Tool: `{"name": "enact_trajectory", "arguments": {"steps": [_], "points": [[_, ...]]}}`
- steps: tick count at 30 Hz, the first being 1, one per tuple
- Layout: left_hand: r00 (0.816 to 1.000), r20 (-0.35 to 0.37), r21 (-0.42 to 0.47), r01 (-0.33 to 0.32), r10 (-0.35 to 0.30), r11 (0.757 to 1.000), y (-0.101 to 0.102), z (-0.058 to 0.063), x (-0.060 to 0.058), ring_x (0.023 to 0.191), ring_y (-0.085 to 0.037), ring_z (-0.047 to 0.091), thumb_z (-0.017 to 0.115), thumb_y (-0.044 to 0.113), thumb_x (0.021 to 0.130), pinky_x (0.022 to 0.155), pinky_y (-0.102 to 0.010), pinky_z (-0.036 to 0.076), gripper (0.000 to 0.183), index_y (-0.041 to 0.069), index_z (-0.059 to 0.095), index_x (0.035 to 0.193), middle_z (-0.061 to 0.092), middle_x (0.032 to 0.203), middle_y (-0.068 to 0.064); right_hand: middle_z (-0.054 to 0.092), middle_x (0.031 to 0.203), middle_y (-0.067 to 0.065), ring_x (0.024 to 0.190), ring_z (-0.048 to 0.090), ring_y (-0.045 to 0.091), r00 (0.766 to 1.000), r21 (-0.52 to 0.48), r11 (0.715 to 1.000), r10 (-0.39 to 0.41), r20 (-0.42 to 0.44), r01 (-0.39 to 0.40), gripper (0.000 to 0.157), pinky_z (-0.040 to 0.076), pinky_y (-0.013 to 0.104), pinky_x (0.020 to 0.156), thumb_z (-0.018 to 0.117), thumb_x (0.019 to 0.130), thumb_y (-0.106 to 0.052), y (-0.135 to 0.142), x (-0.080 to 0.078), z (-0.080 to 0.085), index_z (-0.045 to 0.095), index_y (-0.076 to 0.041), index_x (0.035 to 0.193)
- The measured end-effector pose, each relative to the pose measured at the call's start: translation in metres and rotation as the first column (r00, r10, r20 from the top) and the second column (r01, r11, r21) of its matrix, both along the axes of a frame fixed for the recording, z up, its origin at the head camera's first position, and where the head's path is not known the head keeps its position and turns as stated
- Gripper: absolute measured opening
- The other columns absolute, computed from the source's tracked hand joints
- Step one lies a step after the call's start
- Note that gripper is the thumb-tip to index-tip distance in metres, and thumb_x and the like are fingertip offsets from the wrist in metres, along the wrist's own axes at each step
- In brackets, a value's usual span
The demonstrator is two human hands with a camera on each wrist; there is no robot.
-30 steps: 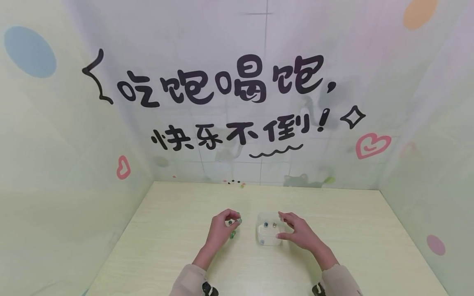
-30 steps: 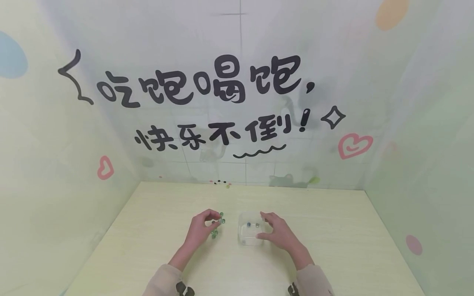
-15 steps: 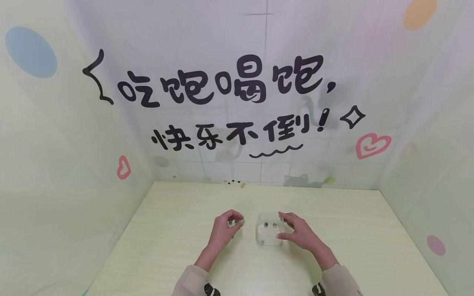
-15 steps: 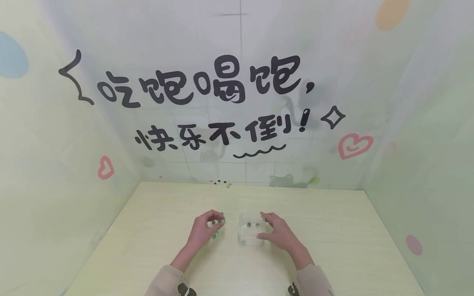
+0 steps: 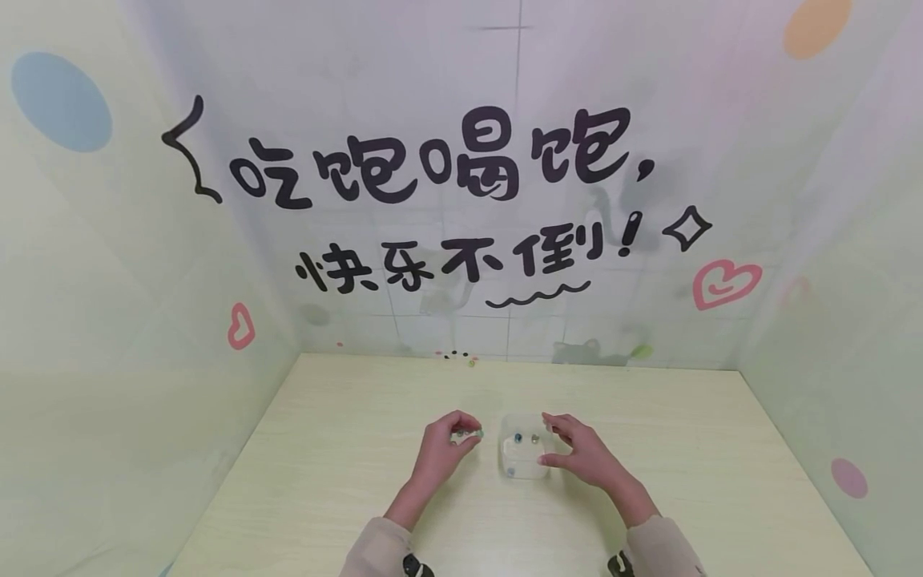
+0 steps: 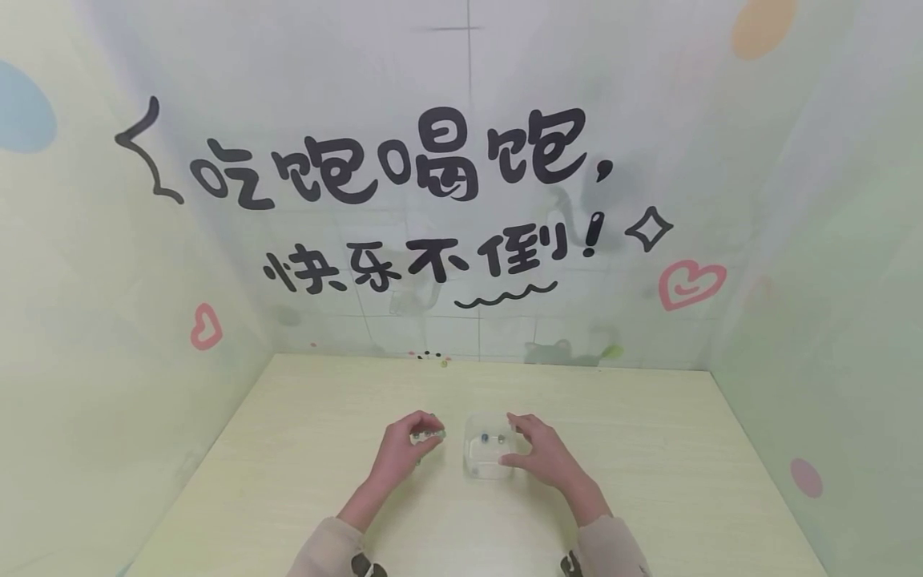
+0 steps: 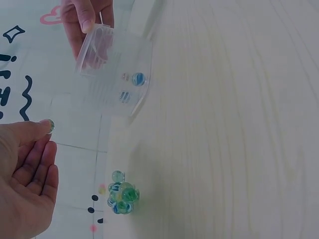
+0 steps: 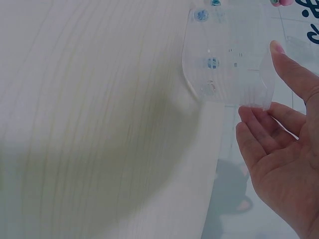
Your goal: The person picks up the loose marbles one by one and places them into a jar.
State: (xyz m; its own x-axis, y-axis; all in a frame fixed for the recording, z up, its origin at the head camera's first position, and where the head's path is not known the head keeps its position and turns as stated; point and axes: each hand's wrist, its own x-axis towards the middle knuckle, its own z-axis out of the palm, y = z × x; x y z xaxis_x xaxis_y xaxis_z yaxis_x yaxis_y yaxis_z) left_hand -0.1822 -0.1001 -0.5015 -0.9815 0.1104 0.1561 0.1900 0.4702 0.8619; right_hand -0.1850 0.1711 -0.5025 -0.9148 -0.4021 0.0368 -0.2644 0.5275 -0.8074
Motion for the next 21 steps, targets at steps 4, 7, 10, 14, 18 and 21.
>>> {"name": "enact_trajectory", "arguments": {"steps": [4,7,10,14,18,21], "points": [[1.0,-0.009,-0.001,0.012,-0.012,1.0,0.003,-0.001,0.0,0.095,-0.02,0.067,0.075,0.007,0.085,0.091,-0.047,0.057,0.016,0.011,0.069,0.099,0.073,0.098,-0.004,0.054,0.133,0.028,0.129,0.05,0.049,1.0,0.002,1.0,-0.004,-0.002,0.004,0.073,0.04,0.057,0.11,0.077,0.087,-0.017,0.0,0.0,0.0,0.041,0.01,0.145],[0.999,-0.026,0.0,0.025,-0.025,1.0,0.005,-0.001,0.0,0.094,-0.019,0.067,0.075,0.007,0.085,0.092,-0.048,0.056,0.016,0.01,0.069,0.1,0.073,0.098,-0.004,0.054,0.133,0.028,0.129,0.05,0.049,1.0,0.005,1.0,-0.006,-0.003,0.006,0.074,0.04,0.056,0.109,0.077,0.087,-0.018,0.0,0.0,0.0,0.041,0.01,0.145],[0.999,-0.033,0.005,0.034,-0.034,0.999,0.007,0.0,0.001,0.094,-0.019,0.067,0.075,0.006,0.085,0.094,-0.048,0.056,0.016,0.01,0.069,0.099,0.073,0.097,-0.004,0.054,0.133,0.028,0.129,0.05,0.049,1.0,0.006,1.0,-0.006,-0.003,0.006,0.074,0.04,0.057,0.109,0.077,0.087,-0.019,0.0,0.001,0.001,0.041,0.01,0.145],[0.999,-0.031,0.01,0.039,-0.039,0.999,0.01,0.0,0.001,0.095,-0.019,0.067,0.075,0.006,0.086,0.095,-0.047,0.055,0.015,0.01,0.069,0.099,0.073,0.097,-0.004,0.054,0.133,0.028,0.129,0.05,0.05,1.0,0.004,1.0,-0.007,0.001,0.007,0.074,0.04,0.057,0.109,0.077,0.087,-0.018,0.0,0.001,0.002,0.041,0.01,0.145],[0.998,-0.031,0.006,0.049,-0.049,0.999,0.013,0.0,0.001,0.096,-0.019,0.067,0.074,0.008,0.087,0.096,-0.047,0.055,0.014,0.01,0.069,0.1,0.073,0.098,-0.004,0.054,0.133,0.028,0.129,0.05,0.05,1.0,0.007,1.0,-0.005,0.0,0.005,0.074,0.04,0.057,0.109,0.077,0.087,-0.017,0.0,0.001,0.002,0.04,0.01,0.145],[0.998,-0.034,-0.008,0.053,-0.053,0.999,0.015,0.0,0.001,0.096,-0.018,0.066,0.074,0.008,0.087,0.095,-0.047,0.055,0.014,0.011,0.07,0.1,0.073,0.097,-0.003,0.054,0.133,0.028,0.128,0.05,0.05,1.0,0.012,1.0,-0.004,-0.005,0.004,0.074,0.041,0.057,0.109,0.077,0.087,-0.018,0.0,0.001,0.002,0.04,0.01,0.145]]}}
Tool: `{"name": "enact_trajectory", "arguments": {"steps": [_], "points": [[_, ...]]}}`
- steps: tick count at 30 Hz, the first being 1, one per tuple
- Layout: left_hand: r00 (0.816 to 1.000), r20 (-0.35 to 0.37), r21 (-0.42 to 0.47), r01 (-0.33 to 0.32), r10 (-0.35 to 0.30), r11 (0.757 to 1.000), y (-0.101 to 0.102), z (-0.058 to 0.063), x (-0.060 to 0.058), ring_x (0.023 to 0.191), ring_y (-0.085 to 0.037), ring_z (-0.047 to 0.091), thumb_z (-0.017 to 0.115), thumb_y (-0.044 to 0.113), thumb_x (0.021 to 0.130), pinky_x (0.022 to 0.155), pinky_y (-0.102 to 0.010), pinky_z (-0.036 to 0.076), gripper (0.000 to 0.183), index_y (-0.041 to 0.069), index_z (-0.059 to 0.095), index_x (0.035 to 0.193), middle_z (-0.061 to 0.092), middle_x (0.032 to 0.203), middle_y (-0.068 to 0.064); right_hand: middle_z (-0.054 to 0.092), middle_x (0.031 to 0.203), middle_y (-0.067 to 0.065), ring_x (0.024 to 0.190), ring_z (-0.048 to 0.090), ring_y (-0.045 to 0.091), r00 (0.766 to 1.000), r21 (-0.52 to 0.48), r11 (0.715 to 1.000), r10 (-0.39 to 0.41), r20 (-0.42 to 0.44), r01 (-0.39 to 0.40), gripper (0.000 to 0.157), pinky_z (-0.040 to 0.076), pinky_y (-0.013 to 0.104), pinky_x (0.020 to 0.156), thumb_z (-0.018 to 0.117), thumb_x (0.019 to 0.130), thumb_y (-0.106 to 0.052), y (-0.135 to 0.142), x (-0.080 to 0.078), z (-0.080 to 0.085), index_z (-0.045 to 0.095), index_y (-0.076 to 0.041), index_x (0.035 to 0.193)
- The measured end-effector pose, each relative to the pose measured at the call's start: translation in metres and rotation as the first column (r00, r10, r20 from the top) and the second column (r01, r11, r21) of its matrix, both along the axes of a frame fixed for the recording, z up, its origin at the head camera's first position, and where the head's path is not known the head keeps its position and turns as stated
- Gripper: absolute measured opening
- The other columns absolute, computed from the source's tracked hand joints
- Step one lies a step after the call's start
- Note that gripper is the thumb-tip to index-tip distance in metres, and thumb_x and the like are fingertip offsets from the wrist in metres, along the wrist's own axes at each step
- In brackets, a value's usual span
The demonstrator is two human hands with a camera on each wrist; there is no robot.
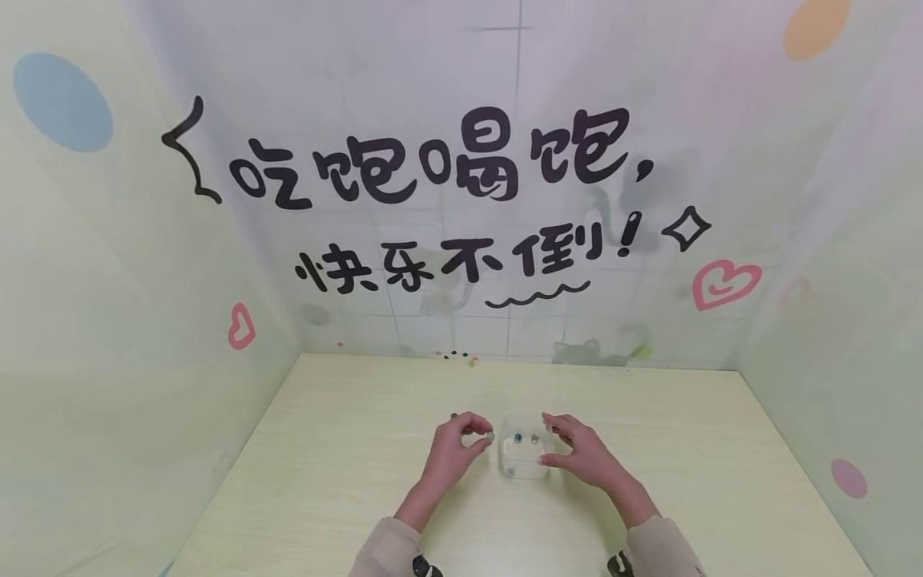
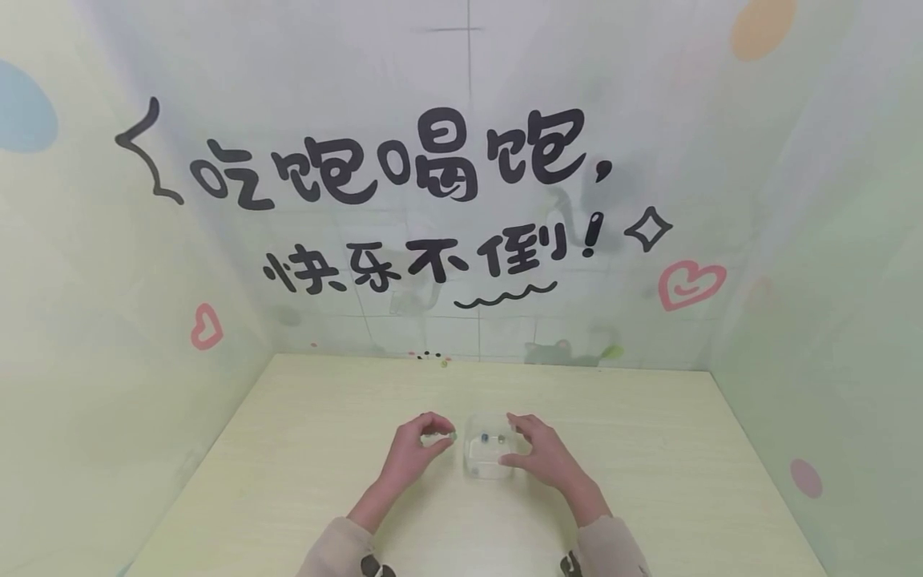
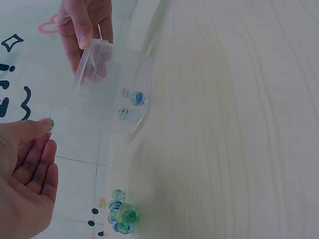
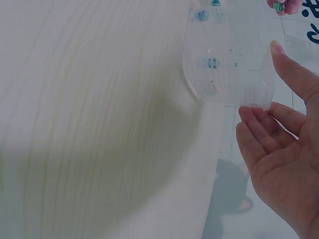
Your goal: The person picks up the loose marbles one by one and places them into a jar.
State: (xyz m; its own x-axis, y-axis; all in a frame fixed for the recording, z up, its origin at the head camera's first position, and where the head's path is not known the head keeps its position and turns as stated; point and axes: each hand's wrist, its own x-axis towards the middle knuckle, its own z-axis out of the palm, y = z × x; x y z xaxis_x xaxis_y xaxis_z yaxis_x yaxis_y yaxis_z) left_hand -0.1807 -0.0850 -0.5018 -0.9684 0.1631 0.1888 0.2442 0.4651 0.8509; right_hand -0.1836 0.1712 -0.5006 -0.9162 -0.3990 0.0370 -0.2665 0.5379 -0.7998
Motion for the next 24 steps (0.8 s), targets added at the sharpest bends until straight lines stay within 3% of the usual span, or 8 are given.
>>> {"name": "enact_trajectory", "arguments": {"steps": [24], "points": [[0.999,0.016,-0.032,0.039,-0.038,0.999,0.017,-0.001,0.002,0.095,-0.015,0.066,0.075,0.01,0.087,0.095,-0.046,0.056,0.013,0.013,0.07,0.099,0.073,0.097,0.0,0.054,0.132,0.028,0.127,0.051,0.05,1.0,-0.008,1.0,-0.002,-0.008,0.002,0.072,0.042,0.058,0.108,0.076,0.088,-0.017,0.0,-0.001,-0.003,0.042,0.009,0.145]]}}
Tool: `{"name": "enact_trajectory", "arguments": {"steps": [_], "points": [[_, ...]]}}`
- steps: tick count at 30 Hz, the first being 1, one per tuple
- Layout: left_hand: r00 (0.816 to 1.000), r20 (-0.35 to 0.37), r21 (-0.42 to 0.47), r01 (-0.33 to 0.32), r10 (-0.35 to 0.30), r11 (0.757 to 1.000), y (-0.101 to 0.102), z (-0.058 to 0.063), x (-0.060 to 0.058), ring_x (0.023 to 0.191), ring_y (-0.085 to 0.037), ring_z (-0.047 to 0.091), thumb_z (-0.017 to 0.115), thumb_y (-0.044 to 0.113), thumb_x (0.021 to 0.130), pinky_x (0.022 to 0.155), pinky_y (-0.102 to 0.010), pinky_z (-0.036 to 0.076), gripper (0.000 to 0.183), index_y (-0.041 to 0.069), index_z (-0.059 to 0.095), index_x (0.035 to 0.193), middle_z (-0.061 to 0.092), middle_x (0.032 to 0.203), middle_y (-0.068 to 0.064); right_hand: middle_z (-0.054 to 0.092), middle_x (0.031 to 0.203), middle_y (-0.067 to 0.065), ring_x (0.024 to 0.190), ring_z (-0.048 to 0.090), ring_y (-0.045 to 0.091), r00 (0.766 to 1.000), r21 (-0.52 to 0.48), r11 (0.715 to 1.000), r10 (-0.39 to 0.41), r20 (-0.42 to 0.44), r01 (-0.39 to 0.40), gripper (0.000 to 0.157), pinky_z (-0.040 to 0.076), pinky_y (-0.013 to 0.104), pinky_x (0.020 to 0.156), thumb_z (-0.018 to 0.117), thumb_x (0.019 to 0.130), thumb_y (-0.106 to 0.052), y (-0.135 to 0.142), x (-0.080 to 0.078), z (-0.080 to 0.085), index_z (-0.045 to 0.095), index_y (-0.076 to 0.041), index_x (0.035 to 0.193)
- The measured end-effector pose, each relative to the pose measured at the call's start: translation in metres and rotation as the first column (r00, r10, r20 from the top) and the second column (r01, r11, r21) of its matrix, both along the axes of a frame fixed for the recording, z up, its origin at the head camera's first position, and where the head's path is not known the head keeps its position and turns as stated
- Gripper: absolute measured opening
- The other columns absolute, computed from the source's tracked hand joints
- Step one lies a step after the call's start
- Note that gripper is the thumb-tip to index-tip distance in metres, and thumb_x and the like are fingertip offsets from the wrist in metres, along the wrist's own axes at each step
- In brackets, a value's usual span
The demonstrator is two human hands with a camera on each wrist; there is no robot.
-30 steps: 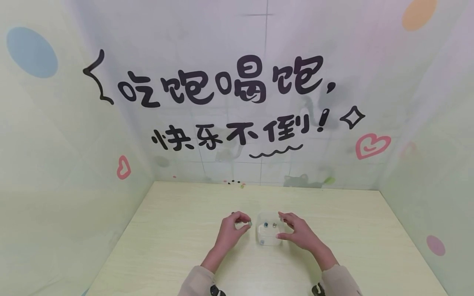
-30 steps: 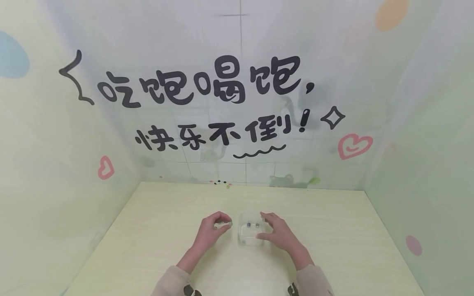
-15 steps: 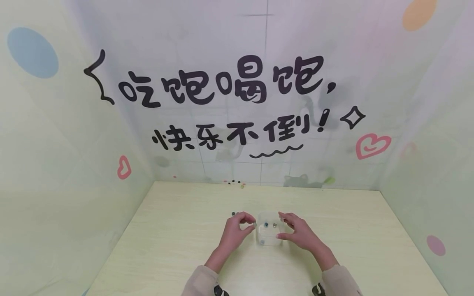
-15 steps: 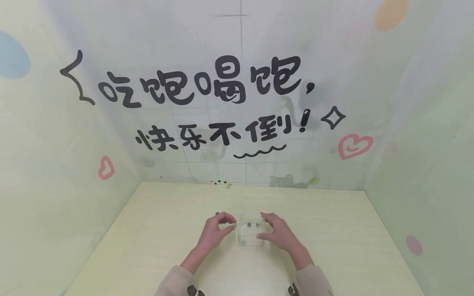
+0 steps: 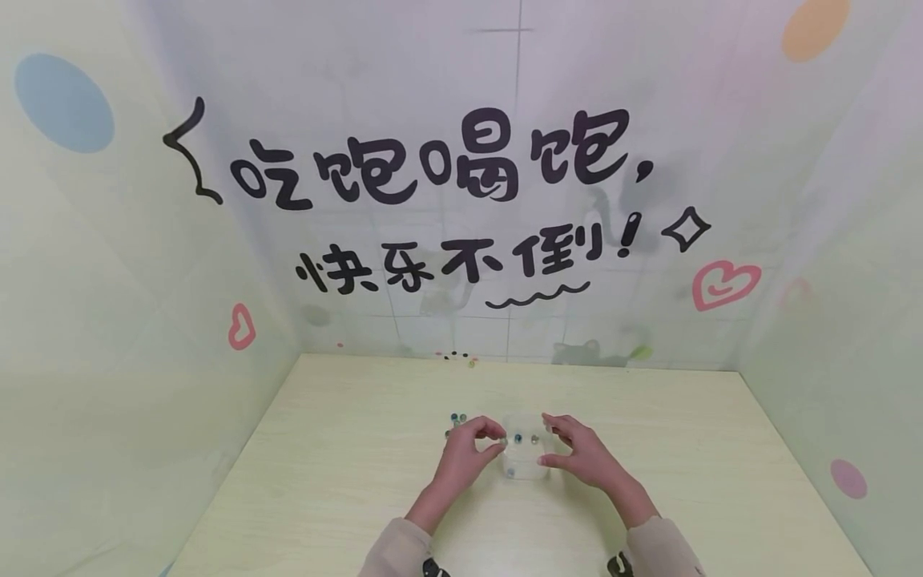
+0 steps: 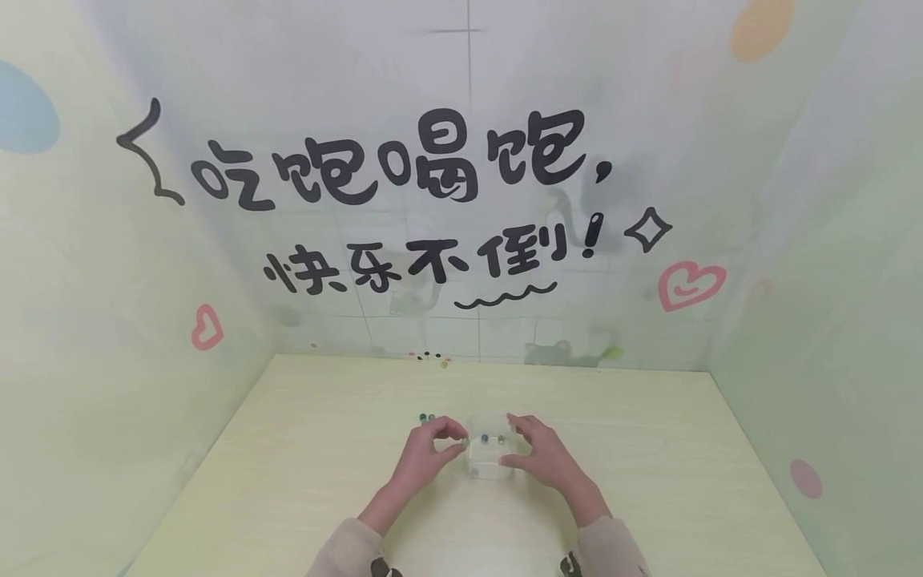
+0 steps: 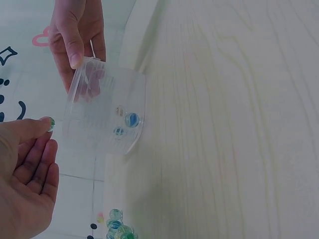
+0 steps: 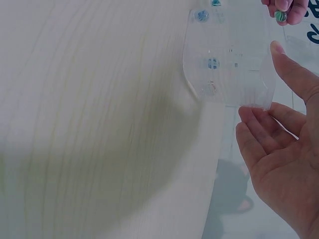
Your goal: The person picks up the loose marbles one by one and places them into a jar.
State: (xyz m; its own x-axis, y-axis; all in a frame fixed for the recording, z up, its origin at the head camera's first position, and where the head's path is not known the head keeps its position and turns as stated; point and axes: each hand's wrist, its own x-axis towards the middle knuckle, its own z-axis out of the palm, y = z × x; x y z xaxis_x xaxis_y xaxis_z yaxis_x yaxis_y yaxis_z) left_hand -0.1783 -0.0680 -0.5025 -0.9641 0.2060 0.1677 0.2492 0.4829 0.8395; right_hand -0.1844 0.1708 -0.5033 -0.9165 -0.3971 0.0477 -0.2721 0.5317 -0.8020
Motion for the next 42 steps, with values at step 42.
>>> {"name": "enact_trajectory", "arguments": {"steps": [42], "points": [[0.995,-0.007,0.033,-0.095,0.096,0.995,-0.032,0.006,-0.011,0.097,-0.02,0.067,0.075,0.007,0.087,0.092,-0.049,0.056,0.013,0.013,0.07,0.098,0.073,0.097,-0.002,0.052,0.137,0.029,0.13,0.05,0.05,1.0,0.0,1.0,-0.004,0.015,0.004,0.071,0.041,0.056,0.11,0.076,0.088,-0.015,0.001,0.0,0.001,0.041,0.009,0.145]]}}
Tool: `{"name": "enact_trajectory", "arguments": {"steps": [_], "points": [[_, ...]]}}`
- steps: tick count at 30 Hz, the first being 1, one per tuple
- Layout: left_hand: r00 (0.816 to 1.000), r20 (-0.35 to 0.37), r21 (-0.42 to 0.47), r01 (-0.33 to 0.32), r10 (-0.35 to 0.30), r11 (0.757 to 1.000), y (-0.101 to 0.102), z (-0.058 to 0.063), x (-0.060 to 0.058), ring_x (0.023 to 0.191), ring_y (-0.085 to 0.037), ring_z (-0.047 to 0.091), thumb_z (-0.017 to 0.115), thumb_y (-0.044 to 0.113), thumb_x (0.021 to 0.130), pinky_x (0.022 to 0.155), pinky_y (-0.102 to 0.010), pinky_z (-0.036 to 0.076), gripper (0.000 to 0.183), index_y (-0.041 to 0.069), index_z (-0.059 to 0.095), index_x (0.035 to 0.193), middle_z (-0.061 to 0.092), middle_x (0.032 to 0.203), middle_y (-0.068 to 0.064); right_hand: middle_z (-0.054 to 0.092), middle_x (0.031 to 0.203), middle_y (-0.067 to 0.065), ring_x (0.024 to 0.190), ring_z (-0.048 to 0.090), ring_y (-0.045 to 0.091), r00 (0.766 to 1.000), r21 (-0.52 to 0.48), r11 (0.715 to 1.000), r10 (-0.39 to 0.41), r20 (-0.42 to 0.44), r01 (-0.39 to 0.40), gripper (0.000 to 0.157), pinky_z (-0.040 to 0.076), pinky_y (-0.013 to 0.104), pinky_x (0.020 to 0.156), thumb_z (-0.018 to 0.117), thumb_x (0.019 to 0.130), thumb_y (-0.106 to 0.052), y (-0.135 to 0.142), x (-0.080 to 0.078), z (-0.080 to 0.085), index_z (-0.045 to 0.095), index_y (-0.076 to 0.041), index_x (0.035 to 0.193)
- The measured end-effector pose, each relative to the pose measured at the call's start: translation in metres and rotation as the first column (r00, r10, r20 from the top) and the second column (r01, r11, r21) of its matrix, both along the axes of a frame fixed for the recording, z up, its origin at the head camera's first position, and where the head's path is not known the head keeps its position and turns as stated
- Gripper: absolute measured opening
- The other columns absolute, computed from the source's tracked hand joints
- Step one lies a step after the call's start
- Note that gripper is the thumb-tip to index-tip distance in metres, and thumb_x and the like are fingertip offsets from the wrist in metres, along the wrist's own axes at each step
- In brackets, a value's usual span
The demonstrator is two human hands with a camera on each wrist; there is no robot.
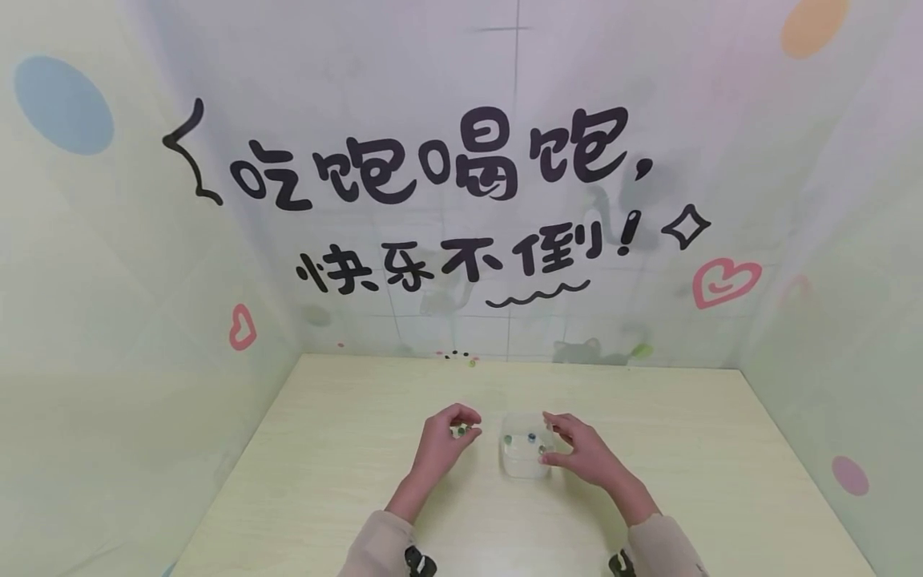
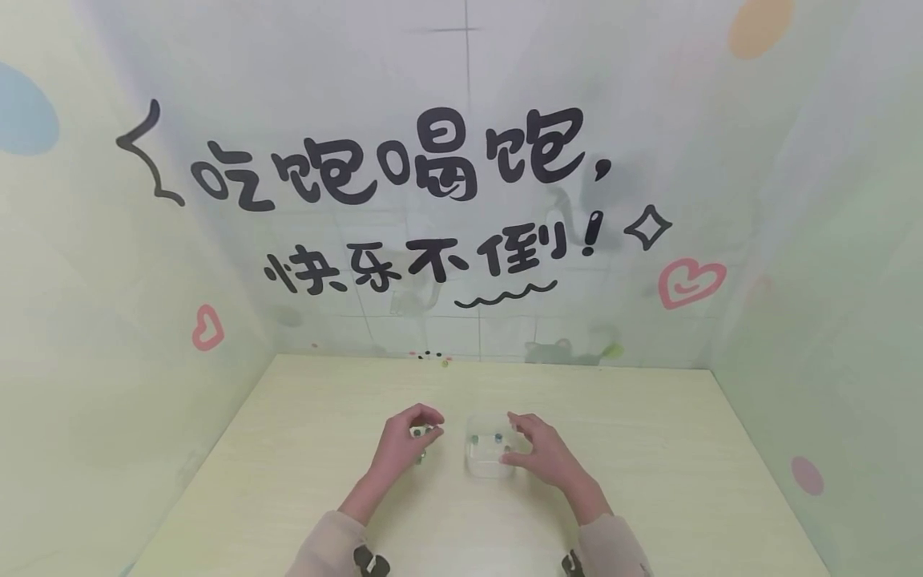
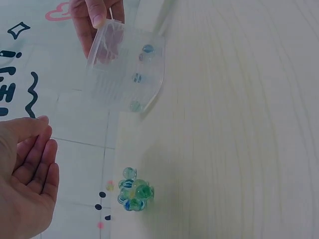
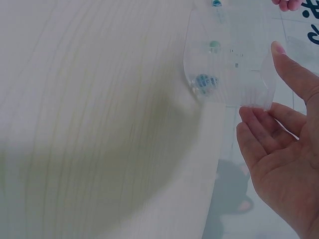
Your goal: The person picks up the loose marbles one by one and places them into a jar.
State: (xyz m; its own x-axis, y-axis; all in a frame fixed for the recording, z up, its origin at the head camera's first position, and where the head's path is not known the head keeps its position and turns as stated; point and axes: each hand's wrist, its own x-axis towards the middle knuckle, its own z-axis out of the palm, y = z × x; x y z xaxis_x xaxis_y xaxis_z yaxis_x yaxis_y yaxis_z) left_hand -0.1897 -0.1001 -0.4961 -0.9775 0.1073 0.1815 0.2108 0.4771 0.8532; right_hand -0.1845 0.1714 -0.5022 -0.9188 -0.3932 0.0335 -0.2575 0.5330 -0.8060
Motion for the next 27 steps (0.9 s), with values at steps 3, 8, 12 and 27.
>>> {"name": "enact_trajectory", "arguments": {"steps": [3,8,12,27], "points": [[1.0,0.01,0.009,-0.017,0.017,1.0,-0.004,0.004,-0.001,0.098,-0.021,0.066,0.074,0.007,0.087,0.093,-0.052,0.055,0.013,0.013,0.07,0.098,0.073,0.098,-0.003,0.052,0.137,0.029,0.13,0.05,0.05,1.0,0.002,1.0,-0.001,0.007,0.001,0.071,0.041,0.056,0.11,0.076,0.088,-0.016,0.0,0.0,0.001,0.041,0.009,0.145],[1.0,0.009,-0.006,-0.03,0.03,1.0,-0.009,0.006,-0.002,0.098,-0.019,0.066,0.075,0.01,0.087,0.095,-0.048,0.055,0.013,0.014,0.07,0.098,0.073,0.098,-0.001,0.052,0.138,0.028,0.131,0.049,0.049,1.0,0.005,1.0,-0.012,0.021,0.012,0.071,0.041,0.056,0.11,0.076,0.088,-0.016,0.0,0.001,0.003,0.042,0.007,0.146],[0.999,0.02,0.007,-0.035,0.035,0.999,-0.014,0.004,-0.001,0.099,-0.021,0.066,0.075,0.01,0.087,0.096,-0.05,0.055,0.012,0.014,0.07,0.098,0.073,0.098,-0.003,0.052,0.138,0.029,0.13,0.05,0.049,1.0,-0.001,1.0,-0.008,0.018,0.008,0.071,0.041,0.056,0.11,0.076,0.088,-0.017,0.0,0.001,0.001,0.042,0.008,0.145],[0.997,0.023,0.003,-0.074,0.074,0.997,-0.03,-0.008,-0.001,0.1,-0.023,0.067,0.074,0.006,0.086,0.097,-0.048,0.055,0.016,0.01,0.07,0.101,0.074,0.1,-0.004,0.052,0.138,0.029,0.131,0.049,0.05,1.0,-0.004,1.0,-0.007,0.02,0.007,0.072,0.04,0.057,0.11,0.076,0.088,-0.019,0.001,0.001,0.001,0.041,0.008,0.145]]}}
